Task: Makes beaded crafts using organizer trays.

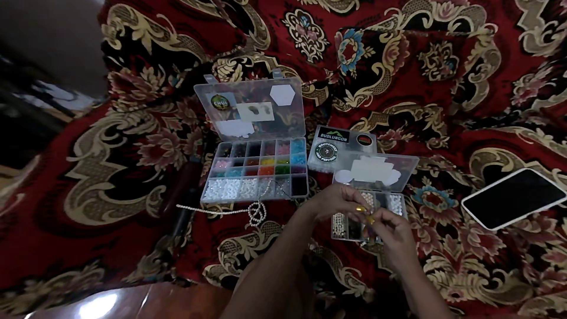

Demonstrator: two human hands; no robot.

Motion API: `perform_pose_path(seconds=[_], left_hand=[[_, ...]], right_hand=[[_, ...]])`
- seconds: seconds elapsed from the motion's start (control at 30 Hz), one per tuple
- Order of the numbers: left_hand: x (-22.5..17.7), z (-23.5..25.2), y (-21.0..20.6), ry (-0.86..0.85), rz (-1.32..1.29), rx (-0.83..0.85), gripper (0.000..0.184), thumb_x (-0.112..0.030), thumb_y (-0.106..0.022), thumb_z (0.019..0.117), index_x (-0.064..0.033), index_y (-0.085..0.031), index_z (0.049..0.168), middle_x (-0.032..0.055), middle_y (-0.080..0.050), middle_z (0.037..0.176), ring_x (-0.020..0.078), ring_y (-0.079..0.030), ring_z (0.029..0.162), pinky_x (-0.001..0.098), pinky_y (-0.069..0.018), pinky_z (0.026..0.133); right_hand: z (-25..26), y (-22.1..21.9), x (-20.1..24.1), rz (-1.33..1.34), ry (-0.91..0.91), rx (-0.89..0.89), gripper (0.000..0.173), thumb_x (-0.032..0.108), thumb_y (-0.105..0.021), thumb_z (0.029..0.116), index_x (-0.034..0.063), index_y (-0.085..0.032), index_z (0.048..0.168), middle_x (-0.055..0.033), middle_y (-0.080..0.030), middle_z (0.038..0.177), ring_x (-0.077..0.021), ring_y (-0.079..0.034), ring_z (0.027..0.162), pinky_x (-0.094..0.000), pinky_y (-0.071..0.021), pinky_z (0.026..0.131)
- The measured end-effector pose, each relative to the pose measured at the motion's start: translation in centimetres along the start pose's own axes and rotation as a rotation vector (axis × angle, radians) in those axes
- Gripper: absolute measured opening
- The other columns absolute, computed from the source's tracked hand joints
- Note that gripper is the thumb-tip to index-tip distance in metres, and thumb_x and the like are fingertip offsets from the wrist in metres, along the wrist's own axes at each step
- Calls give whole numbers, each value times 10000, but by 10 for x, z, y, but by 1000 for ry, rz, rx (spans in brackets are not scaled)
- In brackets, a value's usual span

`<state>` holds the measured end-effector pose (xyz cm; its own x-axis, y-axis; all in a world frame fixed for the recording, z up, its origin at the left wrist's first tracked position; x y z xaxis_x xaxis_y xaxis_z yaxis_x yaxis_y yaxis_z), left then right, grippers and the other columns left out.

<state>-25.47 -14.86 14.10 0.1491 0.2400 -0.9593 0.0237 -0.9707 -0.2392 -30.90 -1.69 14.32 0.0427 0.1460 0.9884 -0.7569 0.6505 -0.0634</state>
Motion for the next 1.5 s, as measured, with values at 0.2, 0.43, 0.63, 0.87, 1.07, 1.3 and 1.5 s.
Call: perform_pose_path(seconds=[0.2, 0.43, 0.63, 0.87, 1.07, 1.3, 1.5], left_hand=[[-7, -4, 1, -51, 75, 61, 130, 48, -605, 930, -33, -704, 956, -37, -738, 884, 58, -711, 804, 259, -604, 790], [-11, -8, 6, -60, 138, 63, 113, 49, -632, 920, -22, -713, 954, -34, -740, 898, 53, -709, 821, 253, -600, 797], [-9, -8, 12, -86, 195, 54, 84, 41, -666, 906, -14, -723, 936, -35, -735, 889, 28, -692, 805, 229, -588, 776], [-13, -5, 19, -231, 294, -52, 32, 6, -720, 875, -7, -749, 876, -14, -719, 925, 3, -652, 881, 205, -542, 828], [-15, -3, 15, -300, 330, -153, 26, 8, -711, 884, 30, -721, 891, 28, -694, 949, 20, -634, 900, 201, -529, 832], [-19, -2, 12, -278, 367, -213, 97, -14, -642, 942, 61, -681, 991, 60, -660, 994, 41, -620, 915, 216, -528, 846], [-20, -4, 19, -277, 394, -215, 99, -29, -647, 947, 49, -684, 995, 74, -656, 1056, 63, -621, 1005, 237, -534, 891]], right_hand=[[0, -4, -3, 23, -48, 62, 166, 132, -594, 905, 150, -690, 770, 77, -676, 657, 1, -616, 546, -167, -522, 511], [1, -7, -6, 29, -119, 91, 166, 101, -576, 933, 109, -693, 816, 49, -702, 715, -23, -642, 570, -180, -545, 519], [1, -9, -9, -2, -169, 103, 157, 103, -578, 939, 84, -698, 841, 42, -685, 679, -48, -654, 558, -208, -574, 533], [1, -9, -14, 88, -322, 34, 170, 62, -539, 965, 37, -702, 926, 12, -689, 685, -64, -649, 551, -217, -575, 541], [1, -8, -16, 284, -391, -14, 228, 48, -477, 987, 44, -699, 937, -5, -710, 746, -47, -644, 570, -194, -558, 540], [3, -5, -12, 229, -343, -41, 222, 51, -480, 994, 17, -696, 1028, -16, -724, 831, -61, -656, 590, -203, -574, 551], [4, -3, -6, 39, -221, -30, 258, 90, -495, 1000, -17, -675, 1151, -47, -748, 944, -93, -687, 626, -227, -597, 576]])
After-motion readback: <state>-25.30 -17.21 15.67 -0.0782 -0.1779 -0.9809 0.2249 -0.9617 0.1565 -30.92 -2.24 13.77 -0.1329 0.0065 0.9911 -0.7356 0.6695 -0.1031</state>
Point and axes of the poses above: each hand's wrist, its own z-axis towards the middle knuckle, its own y-axis out of the back of the hand, x = y × z, the point moved 7 cm from there along z, towards the middle knuckle
